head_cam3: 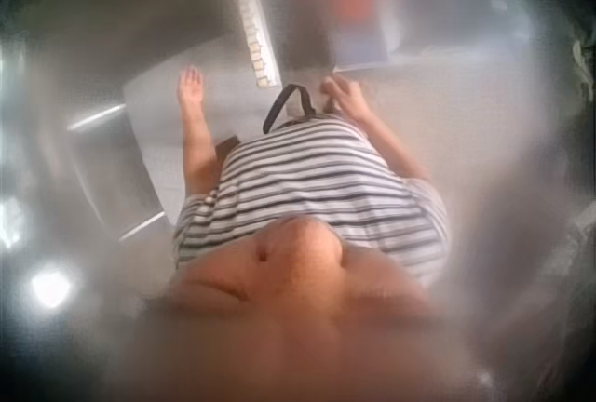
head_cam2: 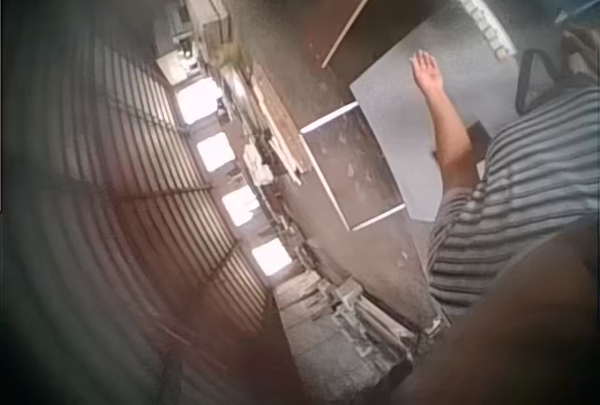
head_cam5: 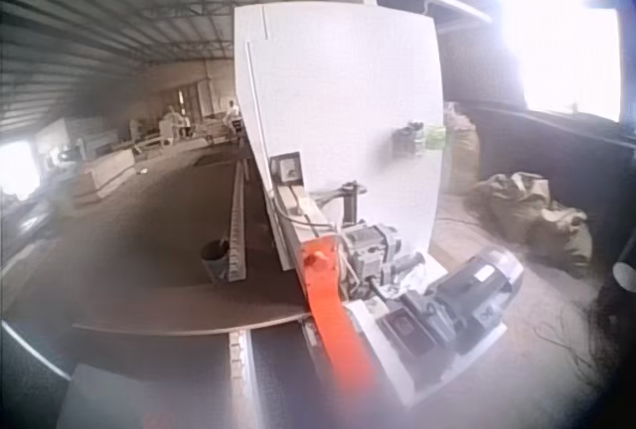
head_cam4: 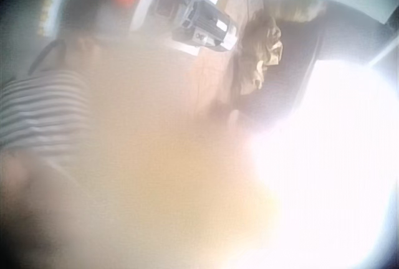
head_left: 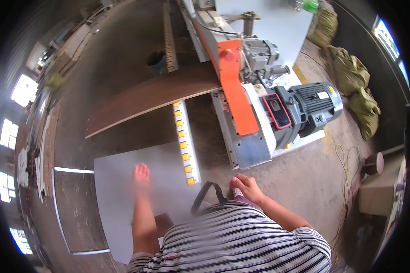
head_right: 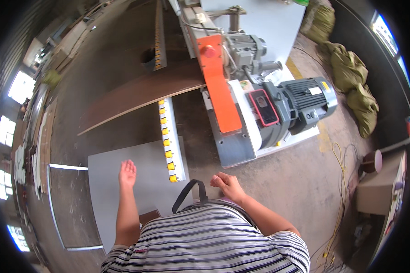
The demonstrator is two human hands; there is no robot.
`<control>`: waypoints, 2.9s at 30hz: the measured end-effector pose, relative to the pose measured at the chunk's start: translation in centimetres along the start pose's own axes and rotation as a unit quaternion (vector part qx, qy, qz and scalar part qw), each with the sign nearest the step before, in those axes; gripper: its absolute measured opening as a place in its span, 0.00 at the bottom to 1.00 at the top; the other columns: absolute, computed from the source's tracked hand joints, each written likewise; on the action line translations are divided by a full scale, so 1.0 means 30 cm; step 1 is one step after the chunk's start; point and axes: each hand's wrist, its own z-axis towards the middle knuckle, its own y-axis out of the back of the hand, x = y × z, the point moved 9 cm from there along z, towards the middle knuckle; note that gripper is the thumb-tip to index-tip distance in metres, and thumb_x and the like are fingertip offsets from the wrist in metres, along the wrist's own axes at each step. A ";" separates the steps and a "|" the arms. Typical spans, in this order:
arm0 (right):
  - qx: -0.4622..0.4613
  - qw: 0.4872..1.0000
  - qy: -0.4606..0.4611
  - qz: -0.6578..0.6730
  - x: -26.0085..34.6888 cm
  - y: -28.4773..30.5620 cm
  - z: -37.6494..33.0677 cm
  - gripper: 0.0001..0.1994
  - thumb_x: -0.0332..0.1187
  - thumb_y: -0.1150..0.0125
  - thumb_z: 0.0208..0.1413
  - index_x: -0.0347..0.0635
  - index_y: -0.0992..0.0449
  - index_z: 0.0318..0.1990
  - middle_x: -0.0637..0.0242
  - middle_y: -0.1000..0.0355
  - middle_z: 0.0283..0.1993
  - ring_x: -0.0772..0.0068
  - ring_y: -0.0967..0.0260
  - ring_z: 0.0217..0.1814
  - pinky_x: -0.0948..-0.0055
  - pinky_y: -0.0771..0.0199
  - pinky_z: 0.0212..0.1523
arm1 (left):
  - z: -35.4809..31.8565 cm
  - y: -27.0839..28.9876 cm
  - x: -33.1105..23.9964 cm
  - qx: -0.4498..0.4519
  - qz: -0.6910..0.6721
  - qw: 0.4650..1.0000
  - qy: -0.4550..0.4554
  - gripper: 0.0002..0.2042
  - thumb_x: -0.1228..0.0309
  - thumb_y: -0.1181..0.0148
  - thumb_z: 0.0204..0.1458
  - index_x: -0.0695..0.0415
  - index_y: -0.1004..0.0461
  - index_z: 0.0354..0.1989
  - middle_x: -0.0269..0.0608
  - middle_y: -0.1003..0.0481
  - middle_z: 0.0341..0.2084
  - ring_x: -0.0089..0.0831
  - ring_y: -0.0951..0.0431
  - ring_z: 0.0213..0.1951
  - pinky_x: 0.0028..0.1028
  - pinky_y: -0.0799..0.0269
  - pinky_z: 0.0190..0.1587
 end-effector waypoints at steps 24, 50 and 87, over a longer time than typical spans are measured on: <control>-0.239 0.967 -0.033 0.078 -0.175 0.382 -0.118 0.14 0.37 0.51 0.59 0.32 0.28 0.36 0.65 0.28 0.32 0.76 0.32 0.36 0.76 0.31 0.41 | -0.055 -0.265 -0.107 0.028 -0.060 0.998 -0.022 0.17 0.68 0.39 0.46 0.62 0.31 0.44 0.40 0.27 0.42 0.32 0.28 0.44 0.29 0.31 0.47; 0.018 0.995 -0.013 0.098 0.301 0.119 -0.176 0.14 0.40 0.43 0.54 0.33 0.27 0.32 0.71 0.32 0.23 0.83 0.34 0.25 0.81 0.32 0.28 | -0.468 0.194 -0.458 0.056 -0.130 0.982 -0.122 0.15 0.64 0.48 0.53 0.61 0.30 0.45 0.42 0.28 0.45 0.37 0.30 0.47 0.39 0.36 0.52; 0.072 0.995 0.054 0.033 0.597 0.033 -0.171 0.13 0.30 0.44 0.53 0.31 0.29 0.43 0.68 0.29 0.33 0.82 0.33 0.32 0.81 0.31 0.33 | -0.389 0.085 -0.943 0.120 -0.218 0.929 -0.275 0.17 0.58 0.59 0.55 0.60 0.35 0.43 0.42 0.30 0.34 0.35 0.30 0.38 0.33 0.33 0.41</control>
